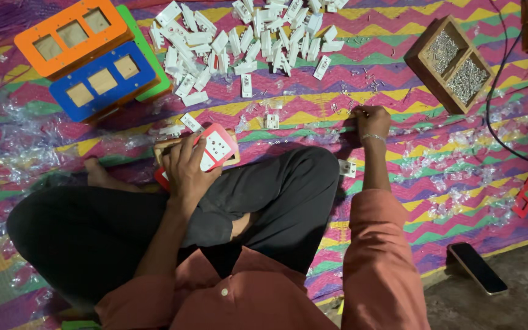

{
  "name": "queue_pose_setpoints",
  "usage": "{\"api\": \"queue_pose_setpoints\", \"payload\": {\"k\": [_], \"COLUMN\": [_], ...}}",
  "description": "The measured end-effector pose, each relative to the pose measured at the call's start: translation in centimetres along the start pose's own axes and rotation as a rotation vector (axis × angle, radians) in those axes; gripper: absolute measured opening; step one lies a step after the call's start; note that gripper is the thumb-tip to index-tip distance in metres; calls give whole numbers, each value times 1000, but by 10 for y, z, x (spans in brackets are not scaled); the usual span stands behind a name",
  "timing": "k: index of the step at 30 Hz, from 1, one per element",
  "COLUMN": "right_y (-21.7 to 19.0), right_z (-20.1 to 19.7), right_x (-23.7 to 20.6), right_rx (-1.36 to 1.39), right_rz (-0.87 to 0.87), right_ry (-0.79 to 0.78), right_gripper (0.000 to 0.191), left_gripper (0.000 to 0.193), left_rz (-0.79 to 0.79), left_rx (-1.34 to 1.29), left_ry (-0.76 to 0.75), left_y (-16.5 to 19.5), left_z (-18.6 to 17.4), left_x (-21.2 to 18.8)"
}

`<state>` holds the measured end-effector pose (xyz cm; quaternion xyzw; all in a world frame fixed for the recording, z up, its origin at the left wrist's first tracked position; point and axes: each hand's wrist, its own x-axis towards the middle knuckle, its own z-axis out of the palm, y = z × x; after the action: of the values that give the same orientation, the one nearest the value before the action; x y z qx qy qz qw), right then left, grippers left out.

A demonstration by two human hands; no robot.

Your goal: The person sits on a floor mat and assembles electrical switch plates, picking white plastic switch modules from a pile and pressing them into colored plastic frames. They take screws from a wooden box and use a hand tool to tighten the modules into the frames, working on one frame at a time.

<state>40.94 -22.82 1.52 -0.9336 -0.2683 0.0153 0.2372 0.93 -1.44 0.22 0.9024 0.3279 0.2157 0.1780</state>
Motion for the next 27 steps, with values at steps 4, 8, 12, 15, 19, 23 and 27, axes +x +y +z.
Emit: {"api": "queue_pose_setpoints", "payload": {"k": [4,8,12,15,19,23,27], "right_y": [-6,-22,-49,-75,-122,-178,-230], "right_z": [6,2,-6,-1,10,18,42], "right_x": [8,21,20,15,5,-31,-67], "right_rx": [-32,-189,-87,195,755,1069,1340], "right_rz": [25,-36,-179,-143,-27,103,172], "right_ry": [16,-40,267,271,46,-179,-396], "right_gripper": [16,24,14,12,12,14,14], "left_gripper": [69,68,64,70,64,63,64], "left_rz": [37,93,109,100,75,57,12], "left_rx": [-5,-53,-67,-54,-47,-55,-38], "left_ry": [55,129,155,117,137,97,83], "left_y": [-3,-2,1,0,-2,0,-2], "left_z": [6,3,-4,-6,-6,-6,-6], "left_x": [2,4,6,4,2,1,2]}}
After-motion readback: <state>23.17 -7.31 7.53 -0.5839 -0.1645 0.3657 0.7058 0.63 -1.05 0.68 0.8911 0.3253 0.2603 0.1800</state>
